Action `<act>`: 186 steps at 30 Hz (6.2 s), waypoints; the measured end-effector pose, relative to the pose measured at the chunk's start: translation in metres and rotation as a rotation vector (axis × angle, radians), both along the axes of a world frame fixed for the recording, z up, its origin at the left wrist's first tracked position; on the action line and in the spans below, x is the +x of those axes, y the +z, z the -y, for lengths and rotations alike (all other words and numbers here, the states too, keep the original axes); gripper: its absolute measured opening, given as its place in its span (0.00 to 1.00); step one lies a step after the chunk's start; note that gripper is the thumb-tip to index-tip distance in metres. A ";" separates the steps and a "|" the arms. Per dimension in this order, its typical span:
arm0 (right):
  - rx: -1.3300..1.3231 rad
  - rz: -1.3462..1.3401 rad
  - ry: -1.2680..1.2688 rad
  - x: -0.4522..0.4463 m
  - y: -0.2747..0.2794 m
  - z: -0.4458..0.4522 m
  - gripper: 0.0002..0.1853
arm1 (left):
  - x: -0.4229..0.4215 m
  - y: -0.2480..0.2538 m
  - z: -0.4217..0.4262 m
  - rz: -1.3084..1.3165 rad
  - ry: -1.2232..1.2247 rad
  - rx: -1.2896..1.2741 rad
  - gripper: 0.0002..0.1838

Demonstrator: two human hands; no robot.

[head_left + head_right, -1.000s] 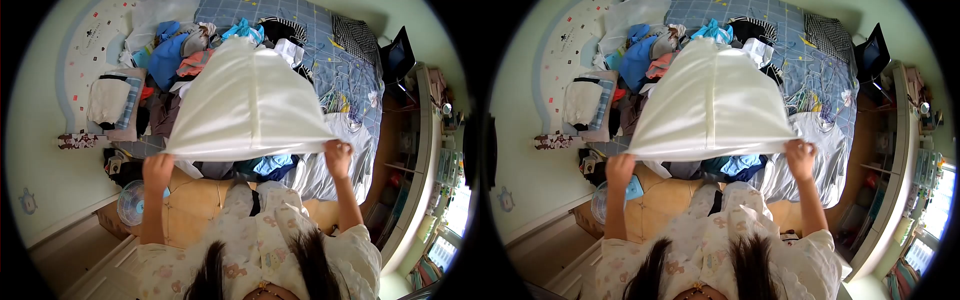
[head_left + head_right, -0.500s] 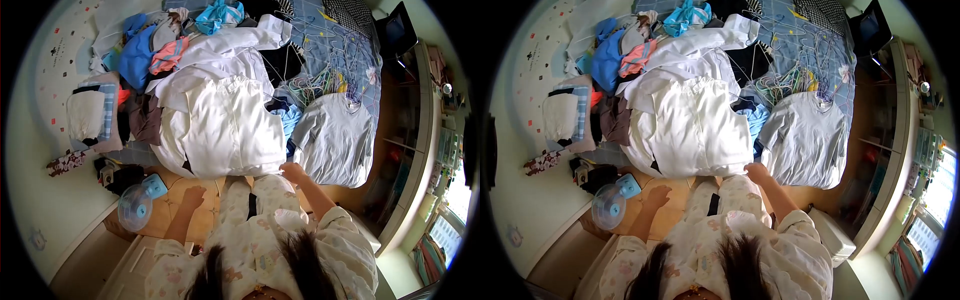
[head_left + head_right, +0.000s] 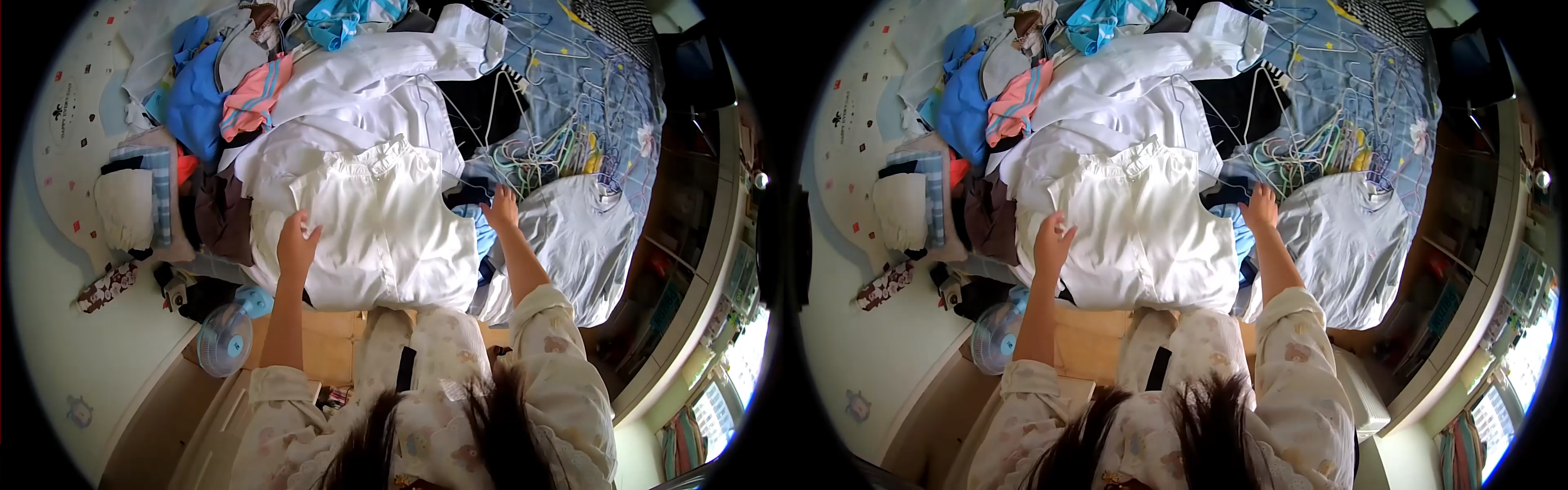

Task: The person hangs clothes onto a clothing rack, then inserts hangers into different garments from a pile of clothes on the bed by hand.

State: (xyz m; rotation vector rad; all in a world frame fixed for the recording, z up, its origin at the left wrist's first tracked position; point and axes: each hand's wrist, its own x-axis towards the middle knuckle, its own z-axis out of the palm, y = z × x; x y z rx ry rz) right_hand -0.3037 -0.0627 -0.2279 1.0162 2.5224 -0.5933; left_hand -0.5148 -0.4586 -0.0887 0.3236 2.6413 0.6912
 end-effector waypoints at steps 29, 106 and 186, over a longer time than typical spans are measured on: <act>-1.244 0.105 -0.258 0.025 0.176 -0.070 0.19 | -0.023 0.019 -0.026 0.965 0.907 1.158 0.21; -0.772 -0.889 0.532 0.245 0.659 0.285 0.23 | 0.363 0.439 0.218 -1.041 -0.184 0.271 0.08; 0.236 -0.605 -0.382 0.414 0.437 -0.125 0.06 | 0.351 0.265 -0.291 0.238 -1.200 0.537 0.05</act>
